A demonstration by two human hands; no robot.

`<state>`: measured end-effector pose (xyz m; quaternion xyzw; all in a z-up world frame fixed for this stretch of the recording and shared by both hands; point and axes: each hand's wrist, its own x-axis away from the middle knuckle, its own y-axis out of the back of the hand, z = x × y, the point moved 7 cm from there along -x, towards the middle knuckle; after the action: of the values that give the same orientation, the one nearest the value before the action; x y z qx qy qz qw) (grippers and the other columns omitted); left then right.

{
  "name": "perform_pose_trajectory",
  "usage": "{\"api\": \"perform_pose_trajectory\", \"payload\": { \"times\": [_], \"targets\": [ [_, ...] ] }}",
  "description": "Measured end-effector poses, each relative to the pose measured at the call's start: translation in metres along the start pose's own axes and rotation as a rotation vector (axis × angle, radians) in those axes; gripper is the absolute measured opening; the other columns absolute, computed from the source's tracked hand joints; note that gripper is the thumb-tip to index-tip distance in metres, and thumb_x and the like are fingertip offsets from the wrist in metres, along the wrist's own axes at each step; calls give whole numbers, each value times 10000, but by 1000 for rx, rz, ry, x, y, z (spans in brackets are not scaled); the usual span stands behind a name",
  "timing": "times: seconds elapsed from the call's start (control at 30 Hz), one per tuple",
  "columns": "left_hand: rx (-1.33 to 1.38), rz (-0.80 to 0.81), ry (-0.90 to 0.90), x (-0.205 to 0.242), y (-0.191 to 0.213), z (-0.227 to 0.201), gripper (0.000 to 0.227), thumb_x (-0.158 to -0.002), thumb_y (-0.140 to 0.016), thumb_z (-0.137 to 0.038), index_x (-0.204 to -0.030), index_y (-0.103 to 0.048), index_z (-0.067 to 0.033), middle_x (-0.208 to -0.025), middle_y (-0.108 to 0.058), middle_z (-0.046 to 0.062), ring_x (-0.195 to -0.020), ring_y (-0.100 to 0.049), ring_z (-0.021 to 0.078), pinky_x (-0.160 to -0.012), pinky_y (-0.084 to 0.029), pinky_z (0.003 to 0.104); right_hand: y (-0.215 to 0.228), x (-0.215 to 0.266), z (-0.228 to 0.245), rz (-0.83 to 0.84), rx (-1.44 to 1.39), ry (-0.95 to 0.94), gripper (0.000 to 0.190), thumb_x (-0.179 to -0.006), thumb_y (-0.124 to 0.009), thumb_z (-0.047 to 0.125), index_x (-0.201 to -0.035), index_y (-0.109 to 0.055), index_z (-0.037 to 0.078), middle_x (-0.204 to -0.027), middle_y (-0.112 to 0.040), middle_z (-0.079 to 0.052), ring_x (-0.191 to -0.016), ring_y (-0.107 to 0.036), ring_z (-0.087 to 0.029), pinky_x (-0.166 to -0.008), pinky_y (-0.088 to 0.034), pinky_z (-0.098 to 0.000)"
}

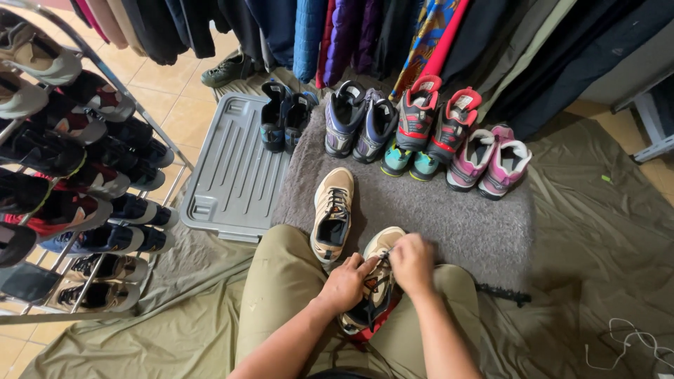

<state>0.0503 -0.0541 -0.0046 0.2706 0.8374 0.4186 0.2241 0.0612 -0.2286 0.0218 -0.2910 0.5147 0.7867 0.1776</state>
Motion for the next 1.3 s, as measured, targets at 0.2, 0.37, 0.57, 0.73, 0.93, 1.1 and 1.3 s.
{"api": "perform_pose_trajectory", "payload": {
  "times": [0.2,0.37,0.57,0.73,0.93,1.1,1.3],
  "targets": [
    [18,-4,-28,0,5,-6,594,-883,-546,-63,-1465,-526,-180,-1046,-488,78,-987,-639,377,-706,-610,458,15,29,-85,-253,149,-337,57,-839,-692,89,-887,-691,119,-800,-675,-87,-803,-690,-340,-738,-539,-421],
    [-13,-12,-18,-3,0,5,599,-868,-571,-68,-1454,-541,-185,-1046,-493,69,-975,-649,363,-704,-615,444,14,-5,3,27,-122,-114,467,-685,-742,59,-1136,-758,179,-1055,-677,-97,-1095,-639,-354,-984,-483,-462],
    [-41,-45,-32,-1,-6,8,588,-861,-564,-65,-1439,-554,-175,-1039,-499,71,-970,-650,353,-696,-608,435,-4,0,29,256,-228,26,143,-759,-759,56,-851,-787,161,-938,-720,-17,-957,-692,-265,-878,-530,-400],
    [-40,-63,-62,-3,3,-1,592,-851,-582,-54,-1429,-564,-177,-1040,-506,64,-963,-653,351,-686,-607,432,-7,2,11,226,-193,47,67,-789,-759,130,-822,-780,184,-879,-724,19,-914,-681,-239,-884,-503,-399],
    [-75,-34,-60,1,0,-1,595,-822,-642,-127,-1409,-612,-219,-1072,-537,36,-981,-673,292,-740,-618,376,28,-5,-56,-228,-33,-245,175,-817,-727,59,-741,-724,217,-840,-684,63,-827,-691,-195,-769,-525,-308],
    [7,-85,78,4,-19,30,558,-818,-667,-113,-1374,-642,-164,-1070,-586,94,-942,-693,367,-741,-620,418,1,43,-122,-185,201,-561,645,-862,-784,94,-1456,-562,-24,-1278,-601,-324,-1239,-578,-480,-1077,-411,-559],
    [105,-188,41,1,11,10,464,-878,-628,-96,-1342,-650,-108,-980,-575,91,-864,-681,381,-692,-605,434,15,5,-18,-46,-180,-172,116,-759,-827,197,-735,-720,235,-761,-633,22,-818,-645,-230,-813,-492,-328]
  ]
}}
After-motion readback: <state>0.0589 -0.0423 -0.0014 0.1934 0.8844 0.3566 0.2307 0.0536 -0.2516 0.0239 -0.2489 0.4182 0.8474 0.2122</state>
